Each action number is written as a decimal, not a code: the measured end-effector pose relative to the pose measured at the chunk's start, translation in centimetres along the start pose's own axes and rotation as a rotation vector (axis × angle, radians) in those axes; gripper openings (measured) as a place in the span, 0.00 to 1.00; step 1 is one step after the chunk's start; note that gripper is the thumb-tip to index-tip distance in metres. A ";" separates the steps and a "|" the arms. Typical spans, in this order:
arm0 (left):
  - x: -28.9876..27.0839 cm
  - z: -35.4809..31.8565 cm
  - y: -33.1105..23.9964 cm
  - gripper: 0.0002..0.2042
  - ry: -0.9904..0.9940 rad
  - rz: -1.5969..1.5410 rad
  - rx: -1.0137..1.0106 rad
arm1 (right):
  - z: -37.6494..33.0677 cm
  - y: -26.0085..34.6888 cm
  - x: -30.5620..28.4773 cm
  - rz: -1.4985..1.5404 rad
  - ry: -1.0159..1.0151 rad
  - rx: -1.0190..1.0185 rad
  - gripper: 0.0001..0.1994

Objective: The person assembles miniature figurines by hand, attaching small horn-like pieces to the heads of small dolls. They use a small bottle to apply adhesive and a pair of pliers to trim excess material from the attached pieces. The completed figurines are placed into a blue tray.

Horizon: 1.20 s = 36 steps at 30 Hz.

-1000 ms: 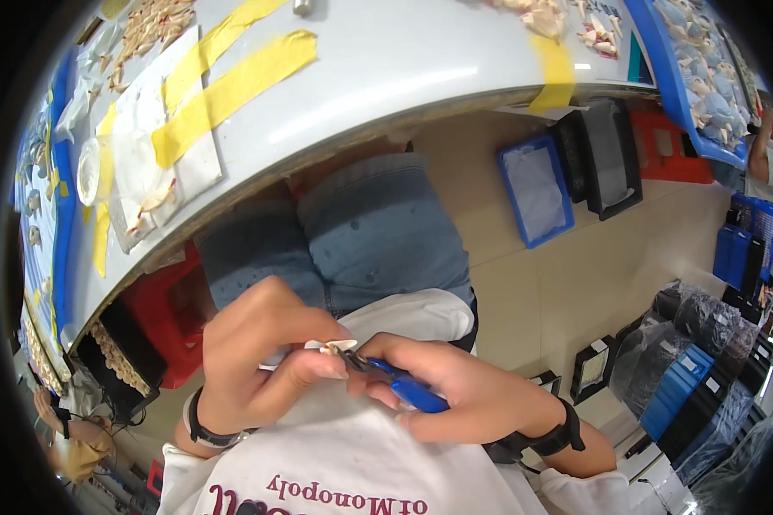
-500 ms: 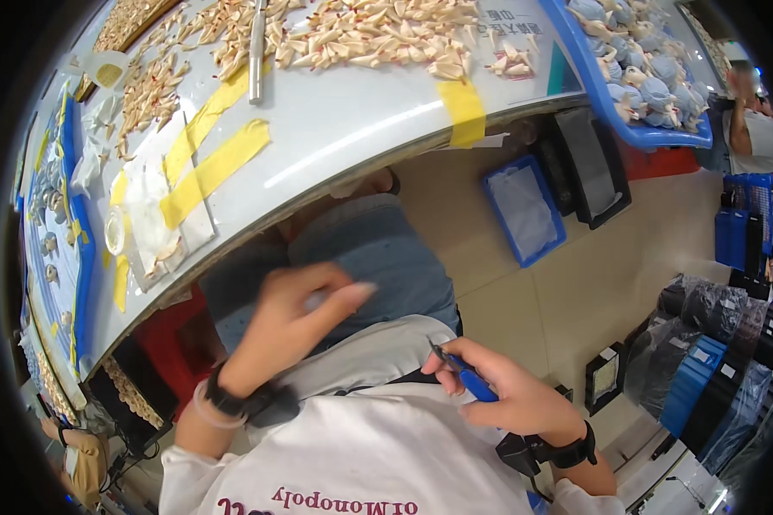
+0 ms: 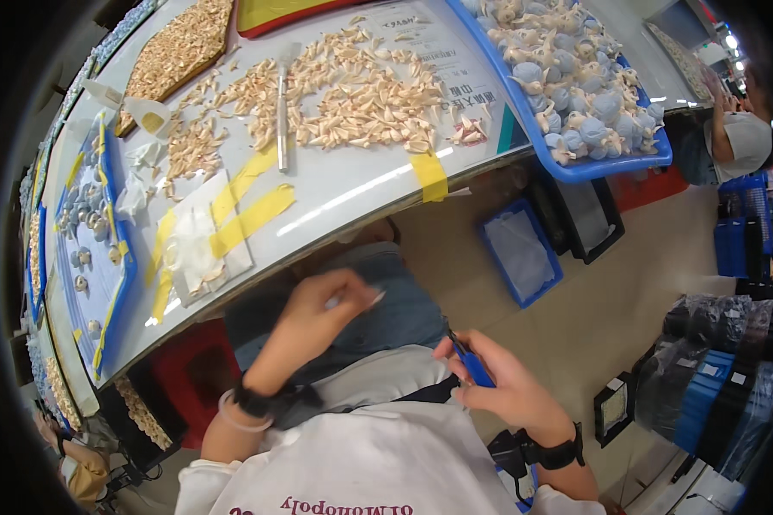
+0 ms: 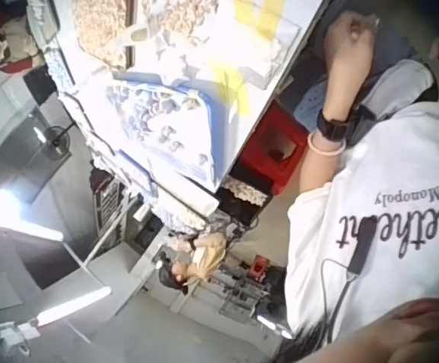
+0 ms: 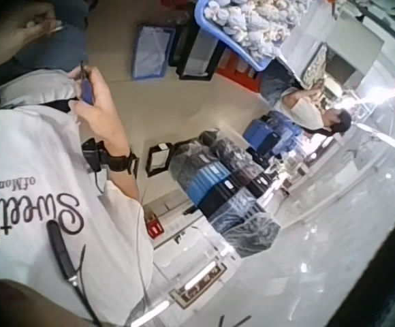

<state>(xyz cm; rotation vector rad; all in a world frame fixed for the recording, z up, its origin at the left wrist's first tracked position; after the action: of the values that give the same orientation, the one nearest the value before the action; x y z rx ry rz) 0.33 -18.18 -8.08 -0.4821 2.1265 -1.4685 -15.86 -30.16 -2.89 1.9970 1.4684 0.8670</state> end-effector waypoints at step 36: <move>7.6 -0.1 -6.7 0.11 0.566 -0.744 0.072 | -2.3 3.8 -1.3 -0.208 -0.558 -0.725 0.13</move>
<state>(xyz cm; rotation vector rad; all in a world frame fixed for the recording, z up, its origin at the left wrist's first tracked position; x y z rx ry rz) -5.81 -24.68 -3.32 -1.0025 2.4295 -2.2998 -15.45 -32.44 1.08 1.3532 0.8506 0.5660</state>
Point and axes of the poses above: each hand's wrist, its own z-axis towards the middle knuckle, its own x-axis out of the palm, y = z × x, the point moved 6 cm from there along z, towards the middle knuckle, and after that the axes turned 1 degree about -z, right-handed, at the moved point
